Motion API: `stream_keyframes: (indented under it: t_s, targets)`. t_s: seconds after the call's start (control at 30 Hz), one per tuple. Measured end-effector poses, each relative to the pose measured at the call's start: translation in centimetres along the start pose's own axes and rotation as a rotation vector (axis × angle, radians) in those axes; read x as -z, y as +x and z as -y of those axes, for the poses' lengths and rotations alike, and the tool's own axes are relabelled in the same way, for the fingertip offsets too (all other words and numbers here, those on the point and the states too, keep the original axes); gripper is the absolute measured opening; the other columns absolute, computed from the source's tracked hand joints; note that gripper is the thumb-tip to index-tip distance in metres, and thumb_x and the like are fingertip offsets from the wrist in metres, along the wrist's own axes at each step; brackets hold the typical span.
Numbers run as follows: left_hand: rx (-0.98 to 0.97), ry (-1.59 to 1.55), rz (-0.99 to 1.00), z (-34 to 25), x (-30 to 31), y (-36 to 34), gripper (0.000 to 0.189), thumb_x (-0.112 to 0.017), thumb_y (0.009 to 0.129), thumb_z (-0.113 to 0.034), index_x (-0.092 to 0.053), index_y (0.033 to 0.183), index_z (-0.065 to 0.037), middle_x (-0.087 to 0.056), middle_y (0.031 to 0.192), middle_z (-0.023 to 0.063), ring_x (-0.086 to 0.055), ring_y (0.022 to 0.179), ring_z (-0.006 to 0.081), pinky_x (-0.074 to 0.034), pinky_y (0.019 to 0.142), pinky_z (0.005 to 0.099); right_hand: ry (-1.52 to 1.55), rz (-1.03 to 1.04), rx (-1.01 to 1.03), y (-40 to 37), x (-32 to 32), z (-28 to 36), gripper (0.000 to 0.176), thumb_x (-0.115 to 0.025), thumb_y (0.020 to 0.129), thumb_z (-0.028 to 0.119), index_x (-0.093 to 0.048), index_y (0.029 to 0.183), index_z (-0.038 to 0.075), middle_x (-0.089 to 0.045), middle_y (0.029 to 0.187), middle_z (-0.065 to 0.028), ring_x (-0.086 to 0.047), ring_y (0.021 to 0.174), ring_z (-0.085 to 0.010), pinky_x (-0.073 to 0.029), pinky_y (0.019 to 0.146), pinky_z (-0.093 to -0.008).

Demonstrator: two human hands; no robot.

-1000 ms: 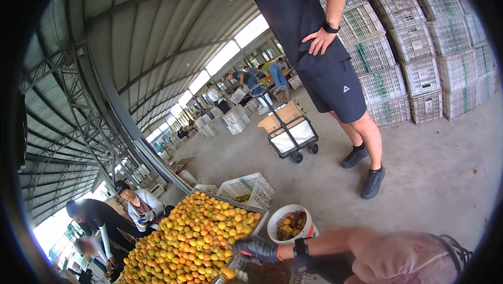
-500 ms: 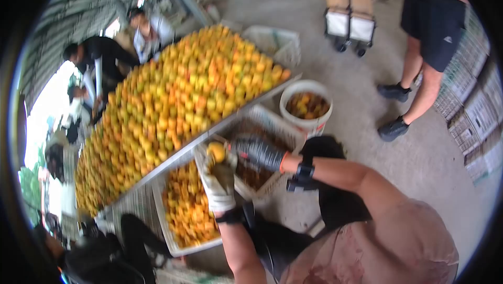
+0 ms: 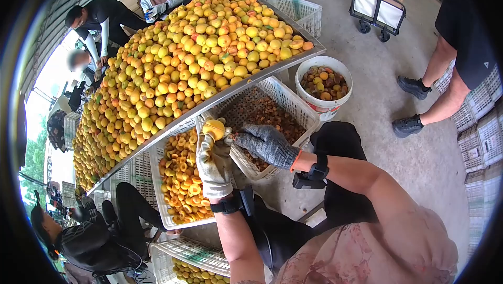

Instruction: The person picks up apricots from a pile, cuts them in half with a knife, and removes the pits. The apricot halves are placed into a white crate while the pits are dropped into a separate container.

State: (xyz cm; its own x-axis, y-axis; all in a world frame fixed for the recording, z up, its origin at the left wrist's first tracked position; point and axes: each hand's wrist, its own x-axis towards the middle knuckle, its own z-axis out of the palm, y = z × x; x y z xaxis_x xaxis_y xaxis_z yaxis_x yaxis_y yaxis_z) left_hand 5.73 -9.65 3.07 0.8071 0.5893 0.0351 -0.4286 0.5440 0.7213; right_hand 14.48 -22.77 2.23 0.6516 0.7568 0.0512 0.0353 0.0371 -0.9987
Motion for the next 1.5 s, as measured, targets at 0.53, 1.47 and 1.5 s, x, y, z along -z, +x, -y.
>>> stream_keyframes:
  t_s: [0.53, 1.47, 1.5]
  targets:
    - [-0.025, 0.165, 0.0, 1.5, -1.2, 0.8, 0.039, -0.053, 0.092, -0.009, -0.043, 0.128, 0.001, -0.058, 0.111, 0.0152, -0.059, 0.102, 0.0263, -0.048, 0.092, 0.0363, -0.19, -0.056, 0.088, 0.6, 0.4, -1.5, 0.03, -0.055, 0.091, 0.031, -0.064, 0.09, 0.002, -0.062, 0.074, -0.0174, -0.059, 0.069, -0.0327, -0.044, 0.063, -0.0391]
    - [-0.468, 0.999, -0.001, 5.4, -1.7, 2.2, 0.064, -0.06, 0.087, -0.008, -0.031, 0.143, -0.011, -0.04, 0.138, 0.0166, -0.043, 0.122, 0.0284, -0.032, 0.104, 0.038, 0.624, -0.117, -0.295, 2.9, 6.2, 0.5, 0.037, -0.046, 0.093, 0.047, -0.055, 0.094, 0.011, -0.043, 0.05, 0.0011, -0.036, 0.034, -0.011, -0.026, 0.032, -0.0266]
    - [-0.444, 0.946, 0.024, 6.0, -1.8, 2.1, 0.065, -0.062, 0.086, -0.008, -0.032, 0.143, -0.01, -0.041, 0.137, 0.0162, -0.042, 0.123, 0.0275, -0.032, 0.104, 0.0369, 0.591, -0.115, -0.256, 2.7, 6.5, 0.4, 0.037, -0.046, 0.094, 0.046, -0.055, 0.095, 0.011, -0.043, 0.05, 0.0014, -0.036, 0.035, -0.0111, -0.026, 0.032, -0.0266]
